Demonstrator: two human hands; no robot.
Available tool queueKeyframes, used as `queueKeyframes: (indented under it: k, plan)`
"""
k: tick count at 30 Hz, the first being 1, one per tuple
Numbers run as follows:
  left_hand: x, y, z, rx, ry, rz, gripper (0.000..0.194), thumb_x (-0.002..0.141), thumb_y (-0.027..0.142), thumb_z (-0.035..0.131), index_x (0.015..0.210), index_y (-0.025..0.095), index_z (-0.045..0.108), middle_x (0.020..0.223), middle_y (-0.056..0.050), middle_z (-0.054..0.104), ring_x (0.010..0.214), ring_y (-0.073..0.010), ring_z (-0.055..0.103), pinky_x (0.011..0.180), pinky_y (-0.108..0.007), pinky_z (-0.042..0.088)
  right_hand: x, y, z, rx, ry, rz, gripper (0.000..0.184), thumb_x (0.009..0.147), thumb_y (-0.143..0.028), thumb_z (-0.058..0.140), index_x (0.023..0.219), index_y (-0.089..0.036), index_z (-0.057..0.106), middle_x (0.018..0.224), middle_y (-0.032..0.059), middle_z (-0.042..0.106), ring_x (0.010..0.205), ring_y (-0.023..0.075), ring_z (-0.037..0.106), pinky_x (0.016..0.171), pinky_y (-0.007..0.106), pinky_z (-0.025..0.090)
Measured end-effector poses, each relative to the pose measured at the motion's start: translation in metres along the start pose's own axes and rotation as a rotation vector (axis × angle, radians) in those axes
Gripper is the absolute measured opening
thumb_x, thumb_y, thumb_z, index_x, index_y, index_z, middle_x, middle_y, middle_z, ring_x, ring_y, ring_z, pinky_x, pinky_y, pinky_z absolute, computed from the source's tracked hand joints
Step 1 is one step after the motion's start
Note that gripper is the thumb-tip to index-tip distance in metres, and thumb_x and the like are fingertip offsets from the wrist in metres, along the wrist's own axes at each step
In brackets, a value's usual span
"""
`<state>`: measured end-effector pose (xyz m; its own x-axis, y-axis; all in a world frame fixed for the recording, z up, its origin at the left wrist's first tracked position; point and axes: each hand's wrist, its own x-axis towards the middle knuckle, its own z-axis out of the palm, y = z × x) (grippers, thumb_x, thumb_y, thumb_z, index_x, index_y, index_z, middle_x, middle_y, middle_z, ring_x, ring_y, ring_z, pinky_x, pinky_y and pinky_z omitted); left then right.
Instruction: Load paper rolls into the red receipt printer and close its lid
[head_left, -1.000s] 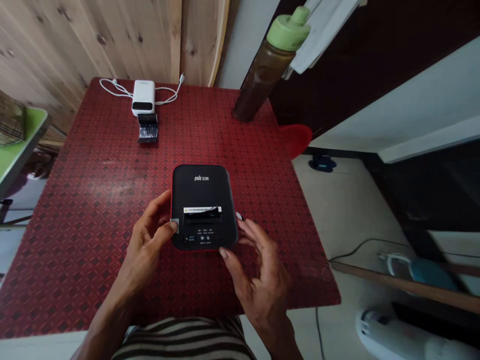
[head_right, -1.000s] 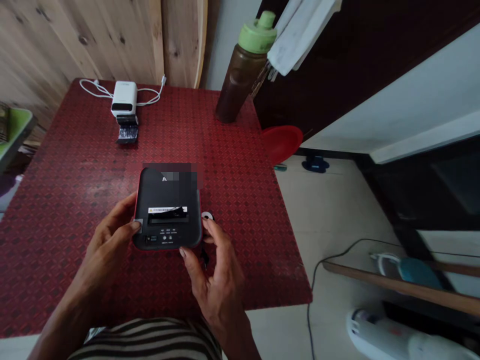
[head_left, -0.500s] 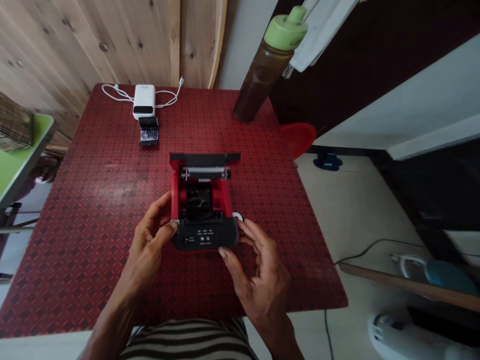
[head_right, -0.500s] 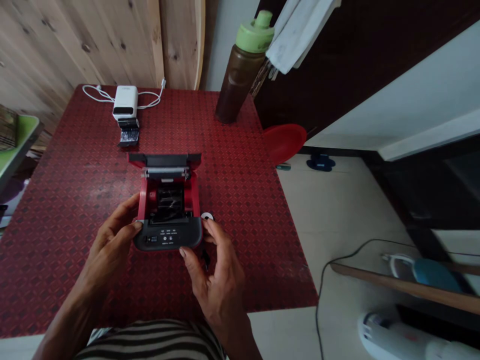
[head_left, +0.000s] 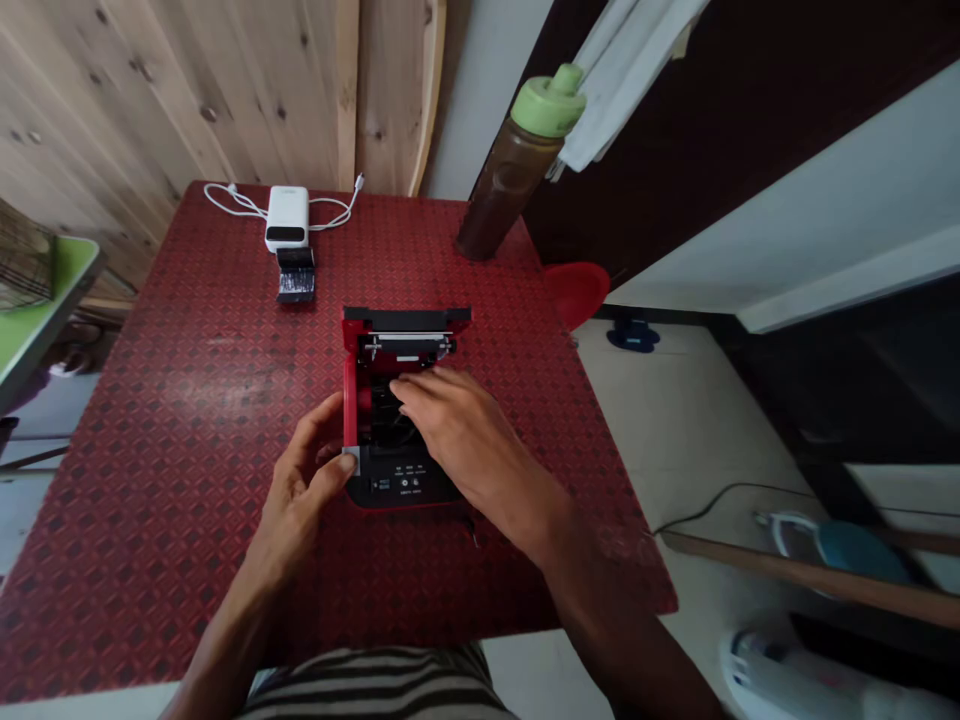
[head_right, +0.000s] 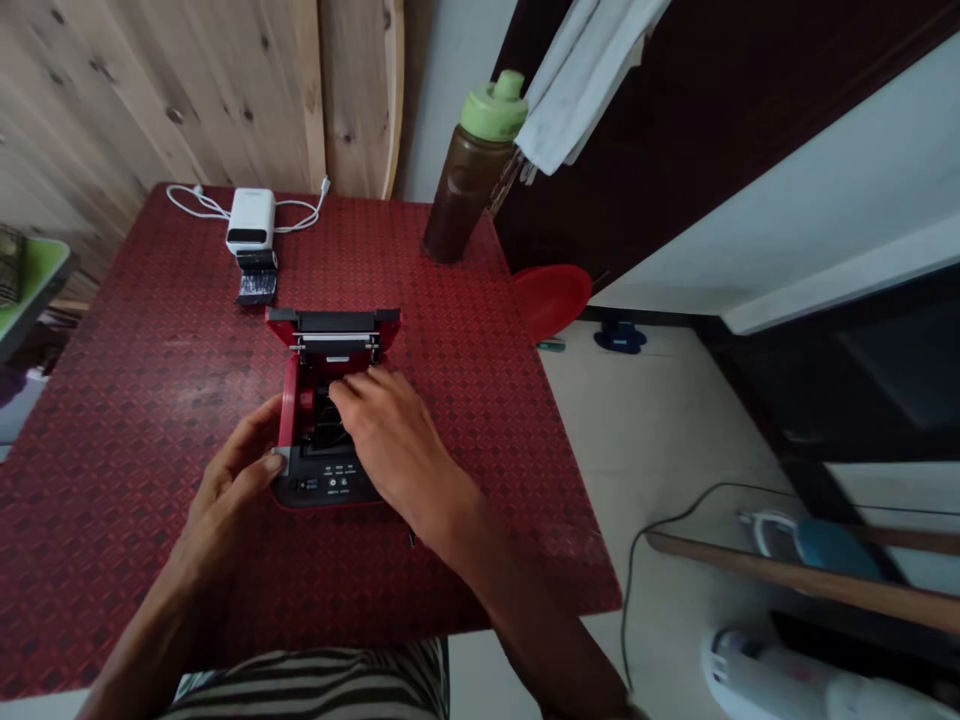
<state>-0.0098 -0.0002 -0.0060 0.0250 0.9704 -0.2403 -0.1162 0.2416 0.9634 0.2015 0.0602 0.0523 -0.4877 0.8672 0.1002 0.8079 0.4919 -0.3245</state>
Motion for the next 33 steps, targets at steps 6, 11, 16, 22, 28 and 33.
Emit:
queueKeyframes:
  k: [6,11,16,22,28,33]
  plan:
    - [0.003,-0.003,-0.001,-0.036,-0.036,-0.004,0.073,0.096,0.058,0.086,0.161,0.030,0.066,0.168,-0.011,0.068,0.161,-0.0429,0.058,0.119,-0.056,0.061,0.038,-0.021,-0.006,-0.144,-0.321,0.102,0.036,0.111,-0.002,0.049,0.133,-0.011,0.077,0.137,0.0203,0.080,0.128,0.0332,0.077,0.105,0.046,0.063]
    - [0.005,-0.003,-0.001,-0.065,-0.064,-0.009,0.076,0.096,0.059,0.086,0.161,0.028,0.062,0.167,-0.013,0.068,0.152,-0.0401,0.067,0.123,-0.059,0.058,0.049,-0.024,-0.007,-0.200,-0.362,0.115,0.048,0.109,0.001,0.041,0.144,-0.010,0.072,0.134,0.0227,0.080,0.119,0.0320,0.080,0.097,0.045,0.066]
    - [0.005,-0.001,0.000,-0.071,-0.073,-0.009,0.074,0.096,0.059,0.086,0.159,0.028,0.062,0.165,-0.014,0.069,0.150,-0.0386,0.069,0.123,-0.057,0.058,0.047,-0.026,-0.008,-0.238,-0.348,0.116,0.041,0.107,-0.002,0.054,0.143,-0.009,0.074,0.132,0.0224,0.082,0.115,0.0336,0.082,0.091,0.043,0.067]
    - [0.004,0.002,0.000,-0.044,-0.072,-0.010,0.071,0.098,0.057,0.083,0.160,0.029,0.062,0.166,-0.014,0.068,0.149,-0.0401,0.068,0.121,-0.058,0.059,0.039,-0.029,-0.008,-0.312,-0.253,0.127,0.034,0.105,-0.002,0.059,0.131,-0.013,0.079,0.124,0.0177,0.086,0.106,0.0319,0.083,0.077,0.040,0.063]
    - [0.003,0.004,0.001,-0.041,-0.056,-0.026,0.073,0.098,0.057,0.084,0.160,0.028,0.062,0.165,-0.014,0.069,0.151,-0.0411,0.067,0.120,-0.056,0.060,0.028,-0.031,-0.006,-0.308,-0.129,0.084,0.026,0.102,-0.002,0.065,0.116,-0.016,0.081,0.108,0.0139,0.087,0.100,0.0298,0.082,0.077,0.039,0.062]
    - [0.003,0.002,0.000,-0.038,-0.054,-0.017,0.073,0.097,0.057,0.084,0.161,0.028,0.063,0.167,-0.013,0.068,0.157,-0.0417,0.062,0.119,-0.055,0.061,-0.004,-0.021,-0.029,-0.144,0.142,0.022,0.014,0.101,-0.010,0.072,0.106,-0.021,0.080,0.105,0.0084,0.085,0.098,0.0280,0.081,0.084,0.041,0.064]
